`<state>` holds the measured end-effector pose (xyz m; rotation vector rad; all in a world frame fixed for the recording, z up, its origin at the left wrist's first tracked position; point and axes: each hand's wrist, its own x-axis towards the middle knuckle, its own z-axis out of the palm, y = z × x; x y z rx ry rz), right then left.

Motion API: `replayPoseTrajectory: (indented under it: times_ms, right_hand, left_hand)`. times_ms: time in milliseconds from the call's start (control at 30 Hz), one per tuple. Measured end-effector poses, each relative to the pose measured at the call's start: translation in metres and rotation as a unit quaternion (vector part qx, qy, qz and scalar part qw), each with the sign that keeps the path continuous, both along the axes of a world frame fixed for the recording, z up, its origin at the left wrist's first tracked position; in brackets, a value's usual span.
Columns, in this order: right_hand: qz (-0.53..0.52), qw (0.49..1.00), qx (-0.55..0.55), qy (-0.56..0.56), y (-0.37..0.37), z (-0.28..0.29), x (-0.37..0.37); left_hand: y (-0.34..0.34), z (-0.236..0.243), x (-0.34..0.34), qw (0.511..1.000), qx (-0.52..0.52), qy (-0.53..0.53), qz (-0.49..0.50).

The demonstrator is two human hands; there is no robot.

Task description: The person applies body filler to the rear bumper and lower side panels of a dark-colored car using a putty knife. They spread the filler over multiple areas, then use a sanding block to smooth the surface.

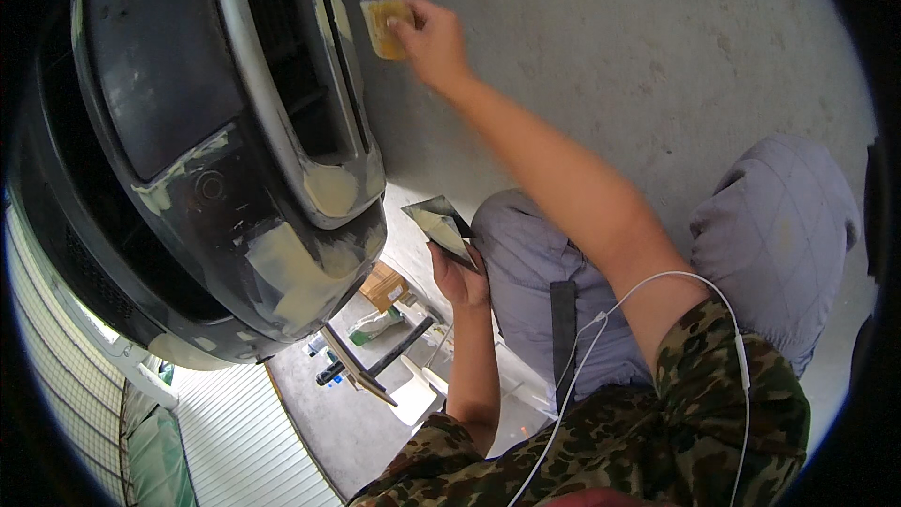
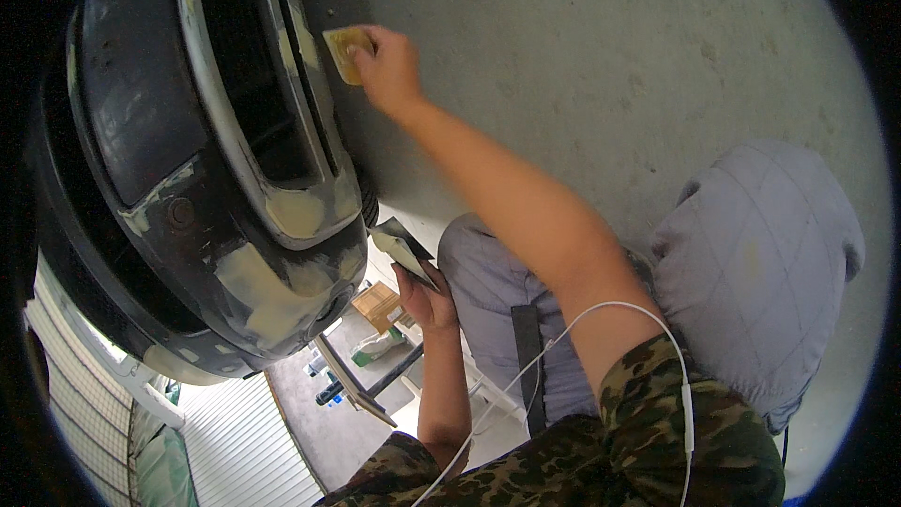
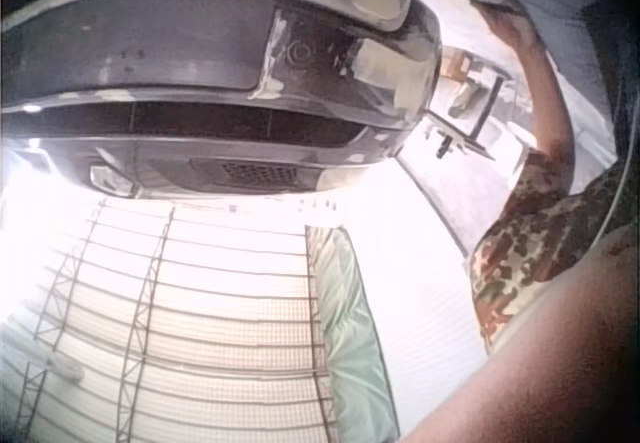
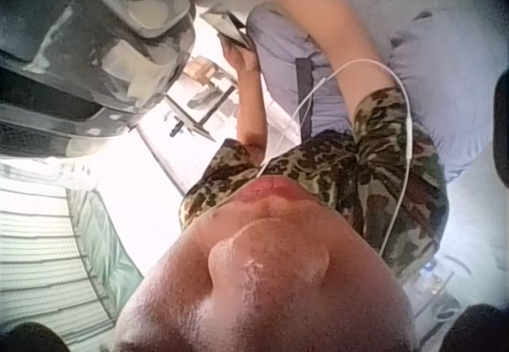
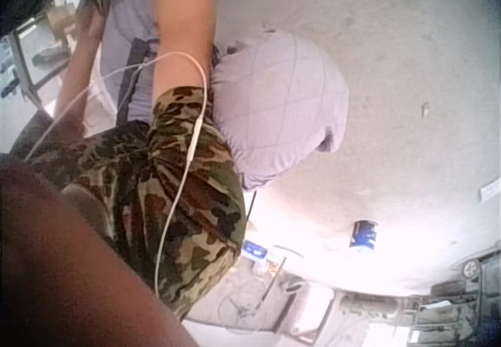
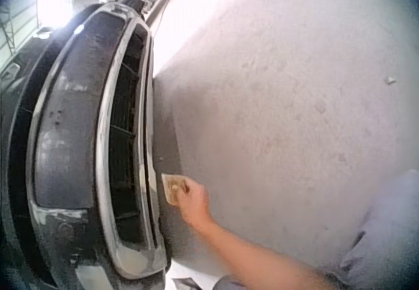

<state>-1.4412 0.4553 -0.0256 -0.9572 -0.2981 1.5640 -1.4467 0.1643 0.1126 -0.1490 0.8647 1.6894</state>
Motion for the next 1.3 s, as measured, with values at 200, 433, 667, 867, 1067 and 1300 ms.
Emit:
replayPoseTrajectory:
  times_ms: [200,433,667,867,1067,1300]
  right_hand:
    - [-0.024,0.999,0.045,-0.001,0.067,-0.021,0.015]
    - [0.03,0.99,0.102,-0.089,0.097,-0.034,0.029]
    - [0.029,0.982,0.135,-0.127,0.115,-0.047,0.013]
    - [0.047,0.978,0.154,-0.135,0.119,-0.052,-0.002]
    - [0.054,0.97,0.162,-0.171,0.107,-0.038,-0.016]
    - [0.137,0.956,0.21,-0.151,0.07,-0.018,0.001]
  left_hand:
    - [0.01,0.003,0.008,1.0,-0.003,0.002,-0.021]
    - [0.014,-0.004,0.019,1.0,0.006,-0.004,-0.005]
    - [0.013,-0.011,0.011,1.0,0.0,0.011,-0.009]
    - [0.011,-0.013,-0.005,1.0,0.001,0.017,-0.015]
    - [0.01,-0.01,-0.014,1.0,0.007,0.012,-0.001]
    - [0.013,0.001,-0.012,1.0,0.019,-0.01,-0.005]
